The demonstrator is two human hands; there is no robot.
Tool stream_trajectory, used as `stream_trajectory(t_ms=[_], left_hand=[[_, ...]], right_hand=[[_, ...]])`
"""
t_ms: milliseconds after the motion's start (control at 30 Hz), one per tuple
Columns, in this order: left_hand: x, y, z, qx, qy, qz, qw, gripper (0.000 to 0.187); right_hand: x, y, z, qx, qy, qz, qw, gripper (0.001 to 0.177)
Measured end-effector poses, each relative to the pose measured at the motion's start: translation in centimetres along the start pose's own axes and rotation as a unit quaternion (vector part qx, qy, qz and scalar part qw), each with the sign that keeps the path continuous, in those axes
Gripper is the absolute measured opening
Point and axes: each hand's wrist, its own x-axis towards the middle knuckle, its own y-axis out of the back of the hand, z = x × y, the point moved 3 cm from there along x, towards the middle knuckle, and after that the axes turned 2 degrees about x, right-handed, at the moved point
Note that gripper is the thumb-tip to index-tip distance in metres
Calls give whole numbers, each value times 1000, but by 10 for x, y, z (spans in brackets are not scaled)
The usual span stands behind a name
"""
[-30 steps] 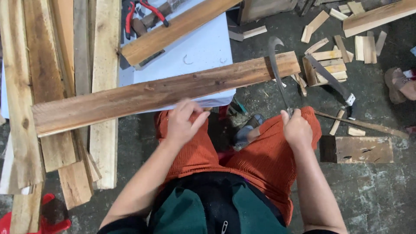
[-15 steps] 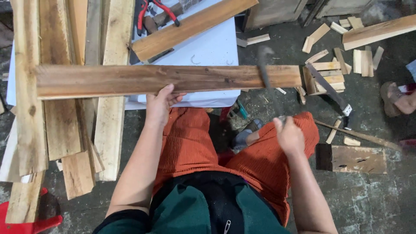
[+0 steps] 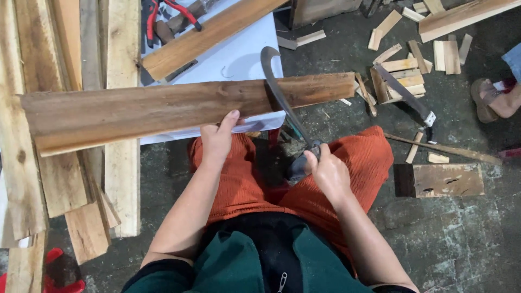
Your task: The person uses a green hand saw to cut a long wooden plank resting on a white surface. After cutting, they inspect the wood and use a curved metal tool to scrape and smooth the surface of the plank.
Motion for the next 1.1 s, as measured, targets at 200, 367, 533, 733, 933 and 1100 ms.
stream_trajectory(t_ms=[200,367,533,733,933,1100], left_hand=[[-7,6,20,51,-40,10,998,13],[-15,-7,45,91,-66,32,993,11],[-16,-4,29,88,-69,59,992,15],[-15,1,17,28,-31,69,997,22],[-10,2,27,-63,28,97,993,19],[-13,6,42,-45,54,115,991,16]], right_hand=[[-17,0,-5,-16,25,29,999,56],[-21,5,-5,78,43,-5,996,58],[-33,-7,-24,25,95,-3,995,56],[-7,-9,-14,-11,59,33,998,56],[-12,-1,-20,-13,45,34,998,55],[-23,-9,-24,46,102,21,993,52]])
